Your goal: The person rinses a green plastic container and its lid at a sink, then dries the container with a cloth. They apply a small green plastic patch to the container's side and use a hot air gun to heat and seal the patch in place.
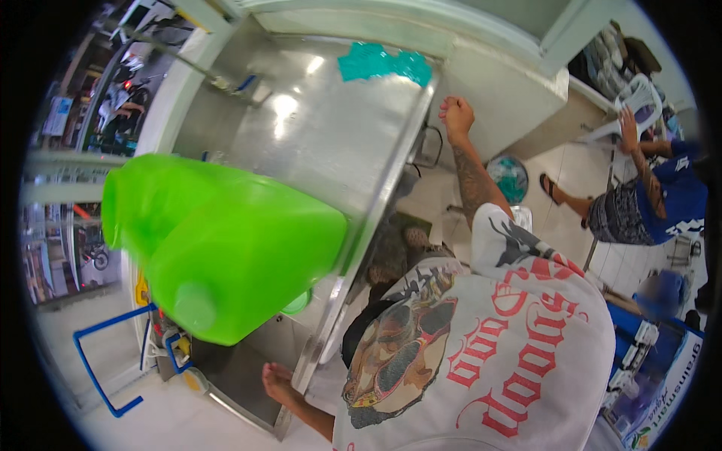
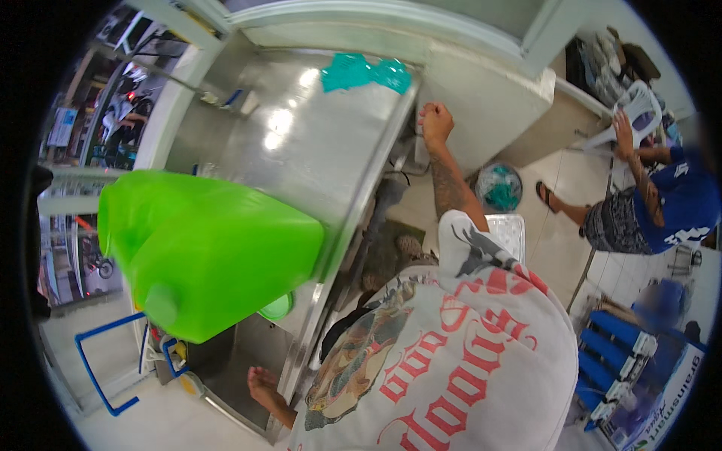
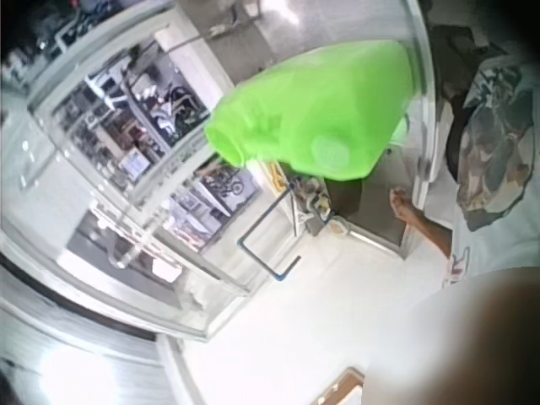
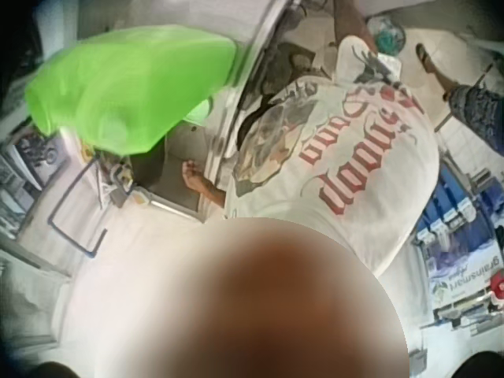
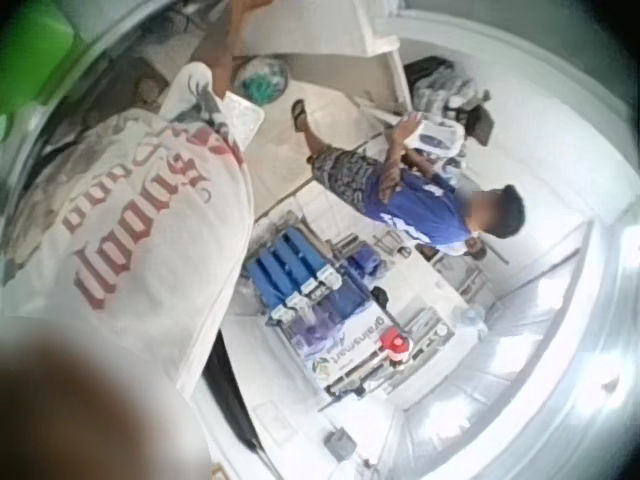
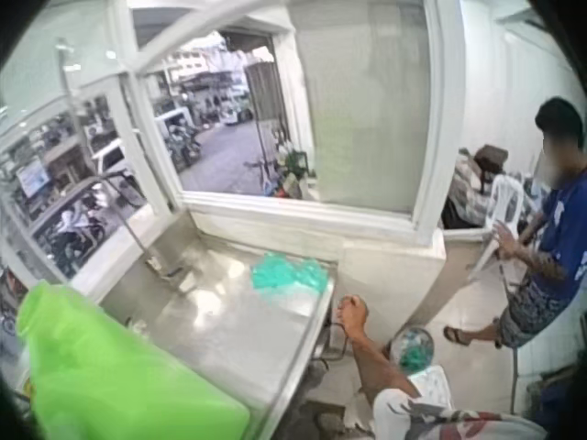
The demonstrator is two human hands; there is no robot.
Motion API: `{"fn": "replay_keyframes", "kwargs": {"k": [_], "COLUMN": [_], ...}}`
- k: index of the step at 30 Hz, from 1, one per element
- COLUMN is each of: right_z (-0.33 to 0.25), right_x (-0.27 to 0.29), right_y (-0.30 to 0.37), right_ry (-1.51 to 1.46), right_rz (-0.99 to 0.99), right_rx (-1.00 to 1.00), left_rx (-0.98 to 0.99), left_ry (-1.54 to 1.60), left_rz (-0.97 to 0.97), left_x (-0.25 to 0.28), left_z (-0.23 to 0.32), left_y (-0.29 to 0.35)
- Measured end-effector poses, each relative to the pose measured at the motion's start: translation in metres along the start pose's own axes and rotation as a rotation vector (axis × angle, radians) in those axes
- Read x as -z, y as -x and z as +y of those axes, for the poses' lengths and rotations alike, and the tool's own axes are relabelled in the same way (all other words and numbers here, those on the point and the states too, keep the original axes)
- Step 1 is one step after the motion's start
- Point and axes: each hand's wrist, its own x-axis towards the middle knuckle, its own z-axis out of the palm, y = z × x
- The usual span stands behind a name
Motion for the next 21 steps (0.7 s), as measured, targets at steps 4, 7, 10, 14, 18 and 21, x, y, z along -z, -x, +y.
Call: {"fn": "replay_keyframes", "kwargs": {"k": [4, 7, 10, 14, 18, 21], "right_z": [0.166, 0.253, 0.285, 0.280, 0.267, 0.249], "right_x": [0.035, 0.050, 0.038, -0.005, -0.030, -0.025], "right_y": [0.033, 0.093, 0.123, 0.104, 0.066, 0.061], "right_ry": [0.159, 0.454, 0.791, 0.758, 1.017, 1.158], "right_rz": [0.014, -0.320, -0.484, -0.355, -0.596, -0.787], "right_rx": [-0.478, -0.859, -0.701, -0.445, -0.380, -0.074], "left_rx": [0.068, -0.075, -0.055, 0.094, 0.105, 0.037], "left_ry": [-0.298, -0.689, -0.871, -0.992, -0.959, -0.906], "left_rz": [0.197, 0.101, -0.016, -0.086, -0.158, -0.215], "left_x": [0.007, 0.022, 0.040, 0.054, 0.045, 0.030], "left_z": [-0.030, -0.038, -0.044, -0.047, -0.048, -0.051], "left_y": [0.062, 0.099, 0.124, 0.141, 0.135, 0.129]}}
